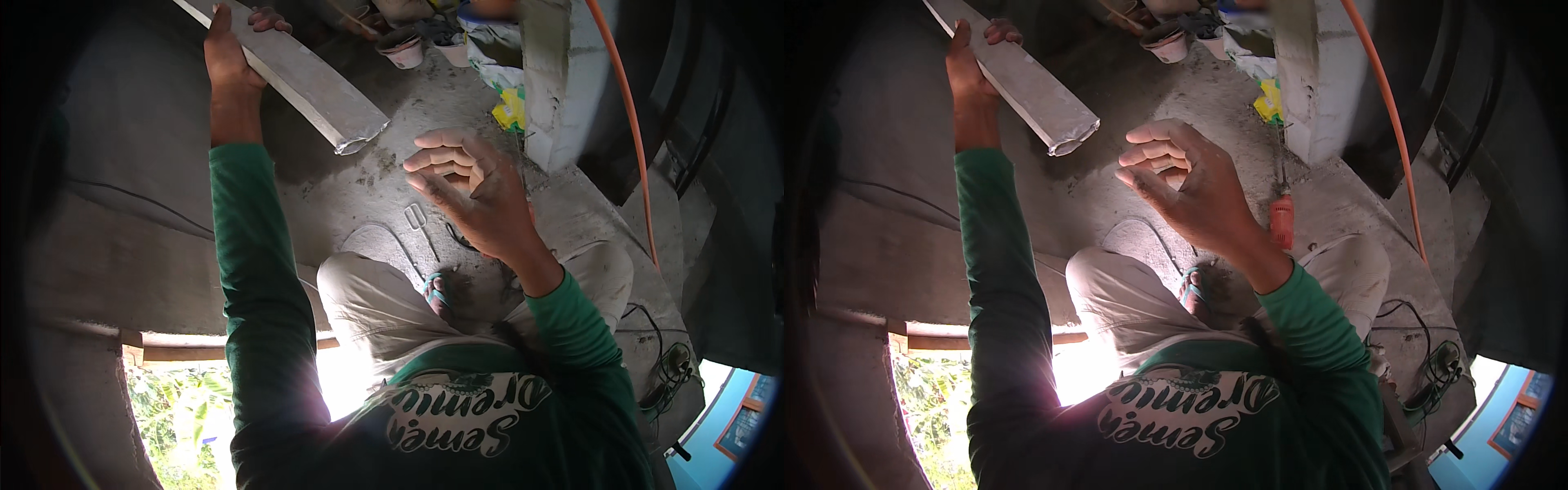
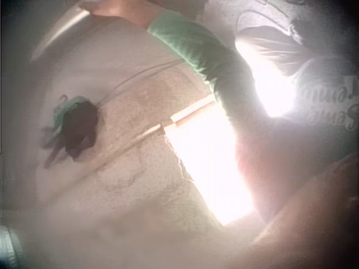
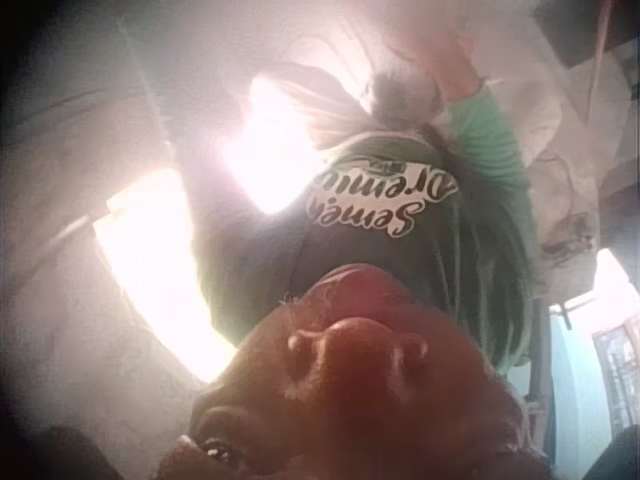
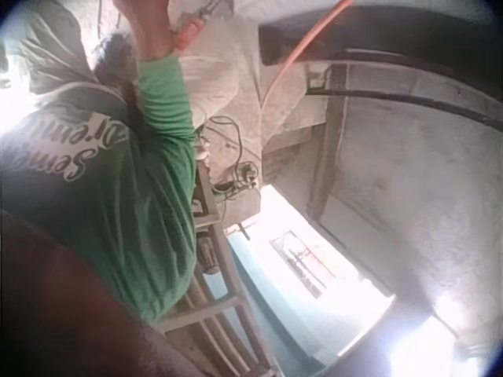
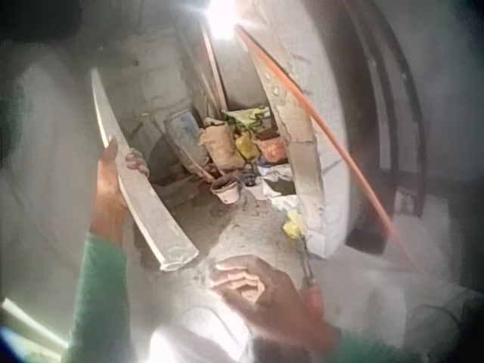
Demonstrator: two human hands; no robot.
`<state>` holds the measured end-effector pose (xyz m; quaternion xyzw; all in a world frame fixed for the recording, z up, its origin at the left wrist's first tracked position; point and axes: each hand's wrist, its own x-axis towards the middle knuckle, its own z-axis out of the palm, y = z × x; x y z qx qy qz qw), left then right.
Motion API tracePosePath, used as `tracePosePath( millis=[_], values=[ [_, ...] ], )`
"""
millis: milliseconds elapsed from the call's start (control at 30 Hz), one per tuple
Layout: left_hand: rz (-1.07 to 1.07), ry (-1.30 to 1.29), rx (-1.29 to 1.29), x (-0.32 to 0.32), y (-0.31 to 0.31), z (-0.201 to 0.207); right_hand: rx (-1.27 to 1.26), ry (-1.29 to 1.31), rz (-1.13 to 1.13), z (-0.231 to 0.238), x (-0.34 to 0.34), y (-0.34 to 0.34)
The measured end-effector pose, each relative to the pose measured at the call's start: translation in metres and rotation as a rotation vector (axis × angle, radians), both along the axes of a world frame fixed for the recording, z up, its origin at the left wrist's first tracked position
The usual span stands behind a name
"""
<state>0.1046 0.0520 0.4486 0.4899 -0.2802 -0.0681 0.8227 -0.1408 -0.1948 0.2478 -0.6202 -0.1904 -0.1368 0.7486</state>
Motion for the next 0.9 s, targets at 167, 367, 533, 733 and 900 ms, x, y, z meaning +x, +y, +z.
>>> tracePosePath(
  millis=[167, 367, 533, 733, 900],
  values=[
    [-0.051, 0.165, -0.011, -0.005, -0.015, 0.012, 0.034, -0.068, -0.026, 0.017, -0.003, -0.002],
    [0.019, 0.228, 0.067, -0.017, -0.036, -0.008, 0.060, -0.077, -0.047, 0.024, -0.013, -0.002],
    [0.100, 0.421, 0.095, -0.019, -0.054, -0.038, 0.056, -0.094, -0.077, 0.021, -0.019, -0.004],
    [0.158, 0.497, 0.189, -0.011, -0.063, -0.092, -0.003, -0.021, -0.006, 0.013, -0.023, -0.004],
    [0.188, 0.601, 0.169, 0.004, -0.053, -0.145, -0.016, 0.020, 0.007, 0.004, -0.016, 0.005]
  ],
)
